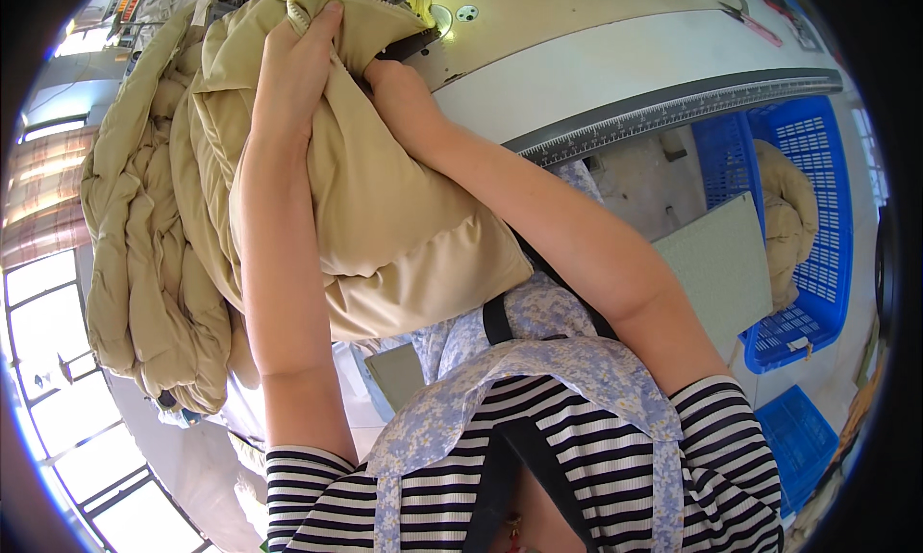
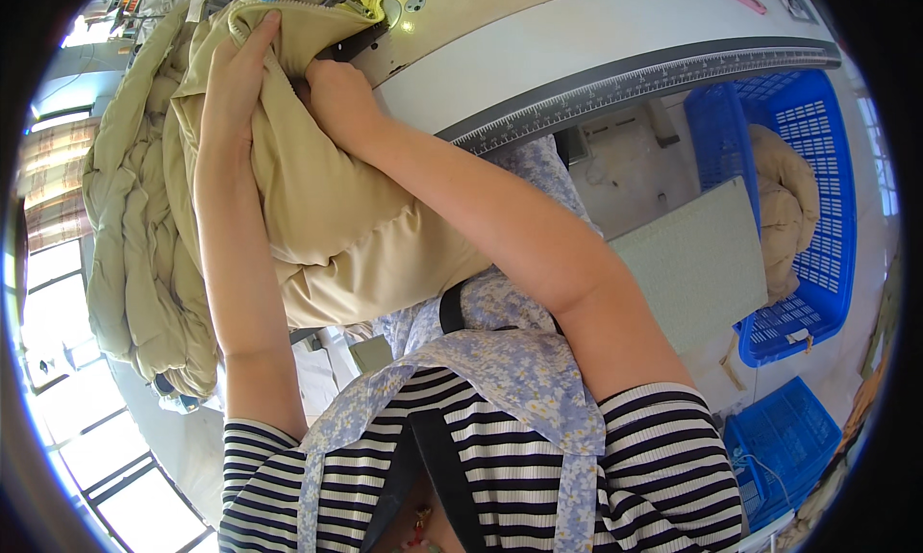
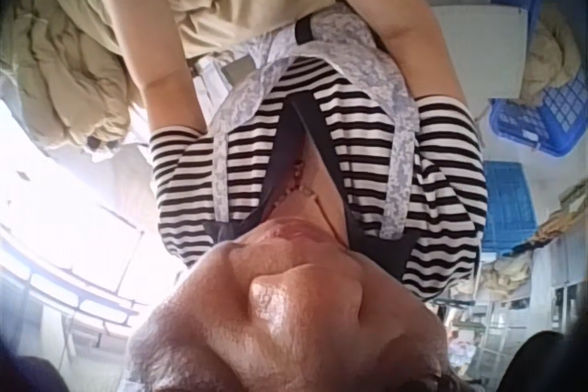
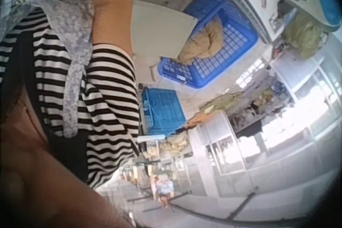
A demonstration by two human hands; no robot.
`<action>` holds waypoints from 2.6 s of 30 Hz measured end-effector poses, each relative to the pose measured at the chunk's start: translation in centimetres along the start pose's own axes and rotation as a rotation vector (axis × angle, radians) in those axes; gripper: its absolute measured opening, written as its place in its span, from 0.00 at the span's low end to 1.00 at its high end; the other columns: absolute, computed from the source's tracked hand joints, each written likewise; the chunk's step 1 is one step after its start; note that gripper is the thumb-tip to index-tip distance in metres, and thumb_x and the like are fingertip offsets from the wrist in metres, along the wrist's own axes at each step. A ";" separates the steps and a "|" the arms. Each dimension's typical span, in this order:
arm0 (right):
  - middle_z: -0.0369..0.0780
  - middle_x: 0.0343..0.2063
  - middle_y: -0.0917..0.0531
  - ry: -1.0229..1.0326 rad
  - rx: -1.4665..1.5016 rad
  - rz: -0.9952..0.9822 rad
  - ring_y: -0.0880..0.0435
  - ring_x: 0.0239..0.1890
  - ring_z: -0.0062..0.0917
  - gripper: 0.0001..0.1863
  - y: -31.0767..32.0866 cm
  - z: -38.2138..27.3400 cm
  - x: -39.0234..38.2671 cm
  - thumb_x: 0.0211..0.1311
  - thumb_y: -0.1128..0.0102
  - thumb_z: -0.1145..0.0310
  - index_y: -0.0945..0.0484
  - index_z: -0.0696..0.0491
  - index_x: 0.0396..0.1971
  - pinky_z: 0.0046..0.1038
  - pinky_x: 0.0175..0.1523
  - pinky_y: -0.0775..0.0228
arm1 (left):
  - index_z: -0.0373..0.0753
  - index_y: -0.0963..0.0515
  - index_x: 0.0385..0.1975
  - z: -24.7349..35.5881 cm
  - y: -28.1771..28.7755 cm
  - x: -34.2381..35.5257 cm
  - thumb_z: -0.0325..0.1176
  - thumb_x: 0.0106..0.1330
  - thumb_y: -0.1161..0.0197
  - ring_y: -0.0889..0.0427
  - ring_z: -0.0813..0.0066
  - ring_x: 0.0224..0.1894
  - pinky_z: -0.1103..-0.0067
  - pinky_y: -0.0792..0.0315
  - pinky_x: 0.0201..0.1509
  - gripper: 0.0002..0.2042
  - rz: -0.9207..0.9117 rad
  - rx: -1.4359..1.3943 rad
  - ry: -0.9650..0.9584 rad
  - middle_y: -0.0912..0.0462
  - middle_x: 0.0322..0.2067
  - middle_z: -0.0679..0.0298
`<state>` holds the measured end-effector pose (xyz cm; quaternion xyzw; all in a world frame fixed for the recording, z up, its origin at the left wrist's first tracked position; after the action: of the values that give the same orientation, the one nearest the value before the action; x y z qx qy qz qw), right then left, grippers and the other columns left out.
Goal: The person sews a beige puffer jacket using a sewing machine. They align the zipper, guide the fabric under the needle, and stitch along the edge, repeatedly adjusting the jacket to continue sewing.
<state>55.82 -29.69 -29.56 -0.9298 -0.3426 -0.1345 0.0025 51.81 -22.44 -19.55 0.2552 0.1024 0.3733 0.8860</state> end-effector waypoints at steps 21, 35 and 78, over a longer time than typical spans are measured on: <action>0.42 0.37 0.16 0.187 -0.415 -0.372 0.15 0.41 0.38 0.09 10.7 -3.3 -7.3 0.58 0.33 0.74 0.20 0.57 0.39 0.34 0.46 0.22 | 0.35 0.18 0.47 -4.3 -2.9 -7.2 0.38 0.71 0.38 0.16 0.42 0.37 0.59 0.22 0.44 0.14 -0.284 0.289 -0.341 0.14 0.34 0.45; 0.37 0.39 0.18 0.895 -0.636 -0.662 0.17 0.47 0.32 0.09 9.7 -2.0 -4.2 0.52 0.38 0.73 0.19 0.55 0.35 0.31 0.47 0.20 | 0.33 0.18 0.48 -3.2 -3.0 -5.9 0.35 0.73 0.39 0.23 0.52 0.63 0.63 0.26 0.63 0.13 -0.460 0.396 -0.328 0.18 0.56 0.52; 0.33 0.37 0.16 0.867 -0.666 -0.571 0.16 0.40 0.23 0.11 9.7 -2.9 -1.4 0.48 0.31 0.72 0.18 0.53 0.34 0.26 0.47 0.27 | 0.39 0.19 0.52 -6.0 -4.3 -1.4 0.30 0.61 0.35 0.22 0.65 0.58 0.63 0.27 0.65 0.17 -0.087 0.660 -0.882 0.19 0.56 0.66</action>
<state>60.25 -38.28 -26.27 -0.6129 -0.4854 -0.5955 -0.1848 51.19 -23.74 -26.97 0.6472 -0.1563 0.1424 0.7324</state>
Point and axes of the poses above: each hand's wrist, its own x-axis towards the middle knuckle, its own y-axis out of the back of the hand, z = x × y, the point moved 6 cm from there along x, towards the middle knuckle
